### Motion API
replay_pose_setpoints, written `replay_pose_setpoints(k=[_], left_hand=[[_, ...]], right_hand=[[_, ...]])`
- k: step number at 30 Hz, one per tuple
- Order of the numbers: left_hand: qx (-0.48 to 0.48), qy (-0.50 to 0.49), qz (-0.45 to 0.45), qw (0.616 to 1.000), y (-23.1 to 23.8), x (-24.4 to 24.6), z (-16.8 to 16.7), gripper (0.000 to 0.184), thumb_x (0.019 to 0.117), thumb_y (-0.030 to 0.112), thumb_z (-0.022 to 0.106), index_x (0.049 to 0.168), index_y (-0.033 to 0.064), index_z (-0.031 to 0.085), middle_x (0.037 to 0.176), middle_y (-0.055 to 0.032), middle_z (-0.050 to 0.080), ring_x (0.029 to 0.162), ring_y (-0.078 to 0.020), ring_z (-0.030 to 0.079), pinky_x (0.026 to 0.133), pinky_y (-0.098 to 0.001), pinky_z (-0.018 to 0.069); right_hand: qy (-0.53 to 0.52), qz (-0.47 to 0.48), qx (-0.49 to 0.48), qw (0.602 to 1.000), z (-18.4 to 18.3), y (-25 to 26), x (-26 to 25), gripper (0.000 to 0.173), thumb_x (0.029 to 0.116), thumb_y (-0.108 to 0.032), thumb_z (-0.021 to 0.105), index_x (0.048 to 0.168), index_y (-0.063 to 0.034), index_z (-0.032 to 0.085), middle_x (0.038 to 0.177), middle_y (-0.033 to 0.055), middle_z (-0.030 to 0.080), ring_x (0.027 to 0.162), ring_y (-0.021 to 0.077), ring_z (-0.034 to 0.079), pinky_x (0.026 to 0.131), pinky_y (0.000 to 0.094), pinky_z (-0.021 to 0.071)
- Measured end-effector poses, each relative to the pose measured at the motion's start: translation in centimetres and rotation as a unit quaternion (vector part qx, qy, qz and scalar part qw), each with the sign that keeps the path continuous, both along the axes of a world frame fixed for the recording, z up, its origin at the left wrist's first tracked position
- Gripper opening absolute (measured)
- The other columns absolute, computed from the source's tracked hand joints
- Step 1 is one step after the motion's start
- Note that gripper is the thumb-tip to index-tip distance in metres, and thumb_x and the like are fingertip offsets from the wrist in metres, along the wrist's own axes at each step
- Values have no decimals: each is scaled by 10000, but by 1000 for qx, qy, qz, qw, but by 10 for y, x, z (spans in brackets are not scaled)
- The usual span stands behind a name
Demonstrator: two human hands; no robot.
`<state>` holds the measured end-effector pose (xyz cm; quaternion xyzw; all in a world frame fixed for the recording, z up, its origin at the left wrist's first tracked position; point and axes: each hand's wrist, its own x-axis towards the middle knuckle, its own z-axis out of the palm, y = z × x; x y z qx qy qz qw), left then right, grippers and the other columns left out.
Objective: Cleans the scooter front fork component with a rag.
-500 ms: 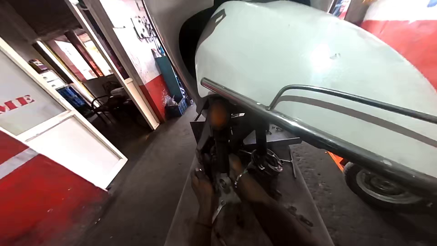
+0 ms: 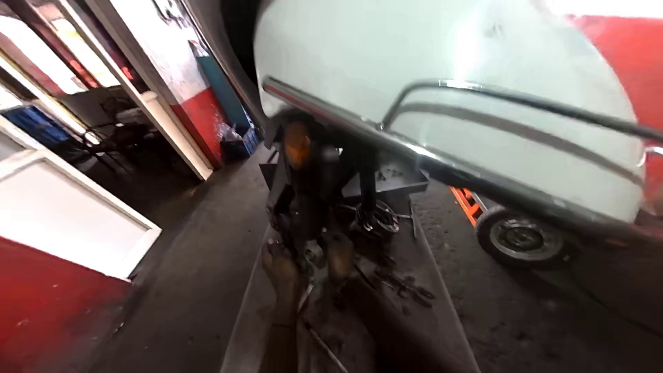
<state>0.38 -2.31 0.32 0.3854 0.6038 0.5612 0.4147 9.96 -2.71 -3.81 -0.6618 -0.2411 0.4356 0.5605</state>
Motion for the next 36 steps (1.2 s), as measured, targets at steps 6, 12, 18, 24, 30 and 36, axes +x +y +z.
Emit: replay_pose_setpoints(k=[6, 12, 18, 24, 30, 36], left_hand=[[-5, 10, -18, 1000, -15, 2, -5, 415, 1134, 334, 266, 1186, 24, 538, 834, -20, 463, 657, -80, 492, 638, -278, 473], [13, 26, -2, 1000, -13, -1, -23, 396, 1130, 277, 295, 1114, 2, 579, 812, -20, 516, 663, -76, 537, 667, -285, 511], [-149, 113, -95, 978, -148, 4, -120, 409, 1124, 157, 303, 1254, -148, 543, 1008, -247, 609, 850, -267, 619, 802, -426, 545], [-314, 253, -267, 875, -169, 14, -102, 474, 1133, 252, 302, 1392, -88, 508, 1320, -312, 584, 1241, -411, 575, 1056, -545, 444], [-345, 342, -273, 831, -164, 37, -99, 465, 1123, 259, 335, 1377, -82, 524, 1349, -295, 582, 1279, -405, 567, 1069, -547, 445], [-330, 428, -251, 803, -149, 62, -101, 487, 1120, 274, 335, 1398, -92, 496, 1318, -306, 599, 1253, -433, 582, 1040, -582, 459]], right_hand=[[121, -97, -18, 988, -42, -117, 34, 185, 1052, -104, 558, 1029, 64, 633, 708, 62, 626, 574, 110, 596, 564, 265, 535], [85, -143, -30, 986, -49, -182, 57, 180, 1055, -100, 550, 989, 46, 633, 673, 40, 618, 535, 94, 580, 537, 248, 523], [-45, -60, -11, 997, -55, -195, 68, 201, 1035, -127, 577, 1094, 48, 660, 791, 66, 674, 638, 113, 632, 632, 293, 557], [-181, 208, -180, 944, -68, -164, 70, 296, 1031, -213, 606, 1239, -7, 647, 1064, 206, 691, 957, 339, 673, 882, 522, 530], [-308, 278, -184, 891, -82, -190, 72, 434, 1013, -261, 599, 1388, -42, 601, 1418, 220, 561, 1359, 395, 490, 1138, 529, 385], [-370, 445, -91, 811, -80, -254, 58, 481, 993, -244, 605, 1421, -29, 561, 1571, 185, 436, 1481, 387, 357, 1180, 590, 295]])
